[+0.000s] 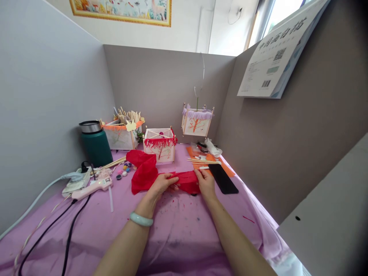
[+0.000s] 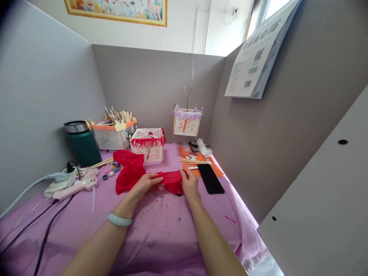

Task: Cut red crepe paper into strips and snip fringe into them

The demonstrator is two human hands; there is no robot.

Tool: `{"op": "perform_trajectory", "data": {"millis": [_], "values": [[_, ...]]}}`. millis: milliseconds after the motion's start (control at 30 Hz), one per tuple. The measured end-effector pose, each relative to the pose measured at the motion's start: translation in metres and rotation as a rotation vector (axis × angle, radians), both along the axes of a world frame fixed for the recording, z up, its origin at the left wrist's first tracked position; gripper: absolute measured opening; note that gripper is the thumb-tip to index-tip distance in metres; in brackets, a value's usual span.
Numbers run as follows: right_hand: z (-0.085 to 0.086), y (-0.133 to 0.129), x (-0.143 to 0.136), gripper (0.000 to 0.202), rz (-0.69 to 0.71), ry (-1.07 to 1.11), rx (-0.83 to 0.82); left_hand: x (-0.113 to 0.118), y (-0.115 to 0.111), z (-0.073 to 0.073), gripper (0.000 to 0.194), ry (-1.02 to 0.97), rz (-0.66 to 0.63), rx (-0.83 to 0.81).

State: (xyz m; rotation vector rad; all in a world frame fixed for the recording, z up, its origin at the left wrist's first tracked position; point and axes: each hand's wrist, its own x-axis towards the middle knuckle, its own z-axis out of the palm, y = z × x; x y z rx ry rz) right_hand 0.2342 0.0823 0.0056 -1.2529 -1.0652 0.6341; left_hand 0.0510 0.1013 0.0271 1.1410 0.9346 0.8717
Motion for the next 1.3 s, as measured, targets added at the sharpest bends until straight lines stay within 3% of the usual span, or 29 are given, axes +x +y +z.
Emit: {"op": "perform_trajectory", "data": {"millis": [267,467,600,700,767,1000,1100,1200,1300], "values": [[-0.001,0.001,0.000,0.038,-0.032,-0.072,0.025,-0.004,0.011,-0.004,0.022,-0.248,0.240,-0.089],[-0.002,0.001,0.003,0.037,-0.074,-0.200,0.063,-0.006,0.014,-0.002,0.026,-0.339,0.396,-0.018],[-0.003,-0.003,0.002,0.031,0.014,-0.581,0.141,-0.010,0.016,-0.001,0.030,-0.421,0.474,0.074],[-0.006,-0.007,0.000,0.039,0.126,-0.917,0.153,-0.013,0.018,0.000,0.035,-0.457,0.497,0.125],[-0.009,-0.007,-0.001,0.040,0.131,-1.003,0.129,-0.014,0.018,0.001,0.039,-0.492,0.492,0.137],[-0.009,0.000,0.005,0.025,-0.108,-0.643,0.193,-0.015,0.016,0.006,0.038,-0.610,0.460,0.078],[-0.008,0.006,0.009,0.023,-0.146,-0.342,0.165,-0.016,0.016,0.007,0.038,-0.642,0.446,0.044],[-0.010,0.013,0.010,0.033,-0.022,0.004,0.140,-0.016,0.016,0.008,0.038,-0.657,0.422,0.028],[-0.011,0.015,0.009,0.046,0.132,0.038,0.158,-0.015,0.015,0.007,0.037,-0.642,0.389,0.043]]}}
